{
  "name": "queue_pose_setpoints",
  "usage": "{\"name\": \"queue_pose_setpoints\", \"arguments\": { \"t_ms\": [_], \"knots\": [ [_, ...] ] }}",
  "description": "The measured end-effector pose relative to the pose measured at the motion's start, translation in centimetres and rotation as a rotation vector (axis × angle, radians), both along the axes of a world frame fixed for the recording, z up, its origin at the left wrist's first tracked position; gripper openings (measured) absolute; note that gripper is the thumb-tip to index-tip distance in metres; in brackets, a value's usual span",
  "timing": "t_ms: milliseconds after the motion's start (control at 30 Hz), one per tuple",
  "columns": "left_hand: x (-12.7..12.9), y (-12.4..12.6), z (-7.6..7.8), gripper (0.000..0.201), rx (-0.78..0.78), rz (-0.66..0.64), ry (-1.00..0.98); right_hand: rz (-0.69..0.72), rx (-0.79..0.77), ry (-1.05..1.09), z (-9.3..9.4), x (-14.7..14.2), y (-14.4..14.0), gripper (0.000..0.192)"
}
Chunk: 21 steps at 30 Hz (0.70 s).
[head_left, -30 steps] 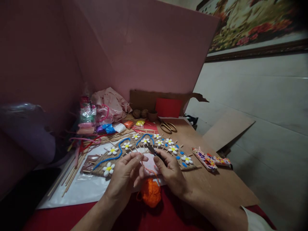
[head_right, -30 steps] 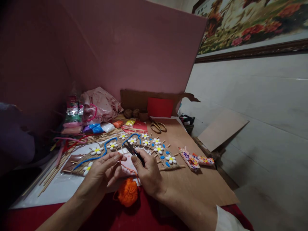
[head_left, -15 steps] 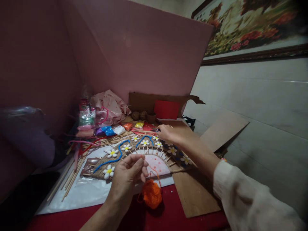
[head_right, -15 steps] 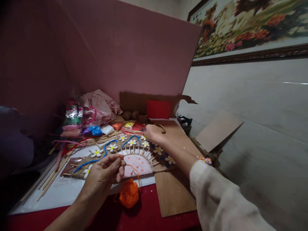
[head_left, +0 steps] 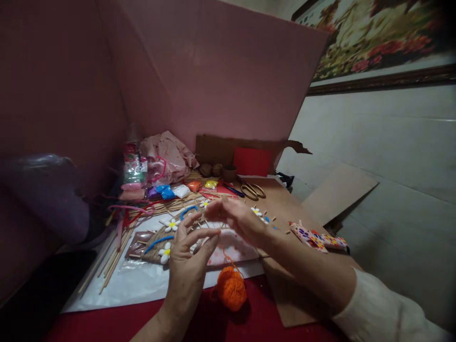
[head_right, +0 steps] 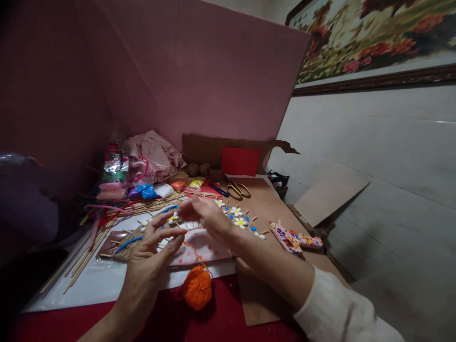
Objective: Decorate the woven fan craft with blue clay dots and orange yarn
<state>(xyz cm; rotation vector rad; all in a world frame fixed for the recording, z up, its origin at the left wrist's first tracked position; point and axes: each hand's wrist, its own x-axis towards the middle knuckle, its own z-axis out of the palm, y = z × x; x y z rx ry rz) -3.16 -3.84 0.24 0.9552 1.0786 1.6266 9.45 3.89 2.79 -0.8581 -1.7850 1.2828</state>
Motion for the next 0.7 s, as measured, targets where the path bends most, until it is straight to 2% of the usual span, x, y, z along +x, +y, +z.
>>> {"name": "queue_pose_setpoints", "arguments": {
  "t_ms": [67,100,133,200,267,400,500,633,700],
  "knots": [
    [0.0,-0.1,0.0,0.010,0.045,-0.015,0.066,0.180,-0.241,0.223,-0.3,-0.1,-3.3,0.051],
    [0.0,-0.1,-0.1,0.011,0.036,-0.060,0.063,0.229,-0.337,0.233,-0.6,0.0,-4.5,0.050],
    [0.1,0.0,-0.2,0.013,-0.001,-0.128,0.011,0.222,-0.369,0.238,-0.8,0.2,-5.3,0.045],
    [0.2,0.0,-0.3,0.017,-0.089,-0.266,-0.123,0.112,-0.359,0.213,-1.3,0.6,-6.1,0.038],
    [0.4,0.0,-0.2,0.019,-0.142,-0.340,-0.212,0.004,-0.316,0.201,-1.9,1.0,-6.1,0.034],
    [0.7,-0.3,0.2,0.024,-0.195,-0.346,-0.212,-0.115,-0.132,0.204,-2.6,1.7,-5.8,0.028],
    [0.7,-0.3,0.2,0.031,-0.189,-0.278,-0.157,-0.189,0.074,0.115,-2.9,2.2,-6.1,0.021],
    [0.5,0.0,-0.2,0.025,-0.098,-0.109,0.049,-0.266,0.288,0.013,-3.1,2.6,-6.3,0.017],
    [0.5,0.0,-0.3,0.025,-0.090,-0.105,0.120,-0.283,0.359,-0.014,-3.2,2.7,-6.4,0.015]
  ]
}}
